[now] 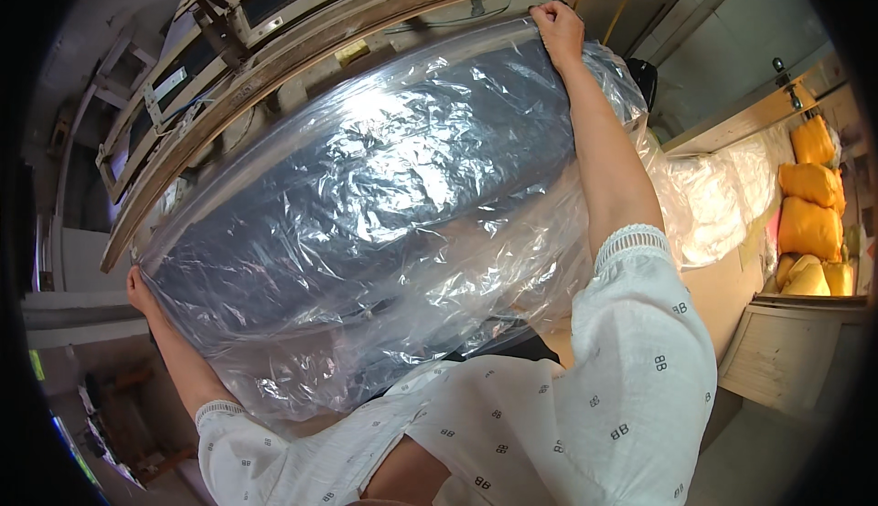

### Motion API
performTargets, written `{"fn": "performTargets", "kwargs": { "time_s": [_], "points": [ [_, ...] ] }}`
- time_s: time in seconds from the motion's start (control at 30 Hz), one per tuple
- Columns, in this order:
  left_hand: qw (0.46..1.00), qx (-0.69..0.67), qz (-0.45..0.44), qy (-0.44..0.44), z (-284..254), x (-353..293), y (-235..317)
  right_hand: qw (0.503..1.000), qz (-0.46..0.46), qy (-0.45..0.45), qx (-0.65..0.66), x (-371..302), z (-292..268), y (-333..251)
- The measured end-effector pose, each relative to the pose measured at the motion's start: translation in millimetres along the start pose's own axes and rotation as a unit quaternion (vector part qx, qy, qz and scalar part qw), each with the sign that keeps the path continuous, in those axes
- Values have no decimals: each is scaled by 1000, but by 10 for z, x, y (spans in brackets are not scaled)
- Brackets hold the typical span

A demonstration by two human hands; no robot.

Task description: Packaging or wrapping a large dark-colored product with transparent plastic film on a manufacturing table.

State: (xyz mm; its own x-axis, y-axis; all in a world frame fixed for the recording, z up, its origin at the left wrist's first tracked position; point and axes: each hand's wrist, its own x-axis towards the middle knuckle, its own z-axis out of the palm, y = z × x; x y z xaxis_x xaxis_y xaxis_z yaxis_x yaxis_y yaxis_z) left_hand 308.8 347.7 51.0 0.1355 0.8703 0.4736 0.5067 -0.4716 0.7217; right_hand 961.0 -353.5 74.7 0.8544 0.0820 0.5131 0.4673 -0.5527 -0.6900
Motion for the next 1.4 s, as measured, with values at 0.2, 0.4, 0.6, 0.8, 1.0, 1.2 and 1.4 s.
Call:
{"fn": "performTargets", "kwargs": {
  "time_s": [0.2,0.4,0.6,0.8,1.0,1.2,1.4],
  "points": [
    [981,175,-63,50,116,57,-23,990,15,90,-105,41,0,54],
    [997,27,-44,65,-102,210,-440,994,0,105,-22,135,43,187],
    [990,-40,-117,63,-63,213,-408,991,53,123,-4,157,15,199],
    [988,135,72,-20,-379,33,-75,970,-58,-106,-213,45,-123,168],
    [984,160,-39,-72,-1907,208,23,883,16,-436,172,-661,-866,-928],
    [973,-26,158,-167,-502,-1275,2748,875,-5,-410,258,-1276,-1132,-1587],
    [837,-256,352,-331,805,-3618,4881,904,-144,-328,232,-1614,-1390,-1887]
  ]
}}
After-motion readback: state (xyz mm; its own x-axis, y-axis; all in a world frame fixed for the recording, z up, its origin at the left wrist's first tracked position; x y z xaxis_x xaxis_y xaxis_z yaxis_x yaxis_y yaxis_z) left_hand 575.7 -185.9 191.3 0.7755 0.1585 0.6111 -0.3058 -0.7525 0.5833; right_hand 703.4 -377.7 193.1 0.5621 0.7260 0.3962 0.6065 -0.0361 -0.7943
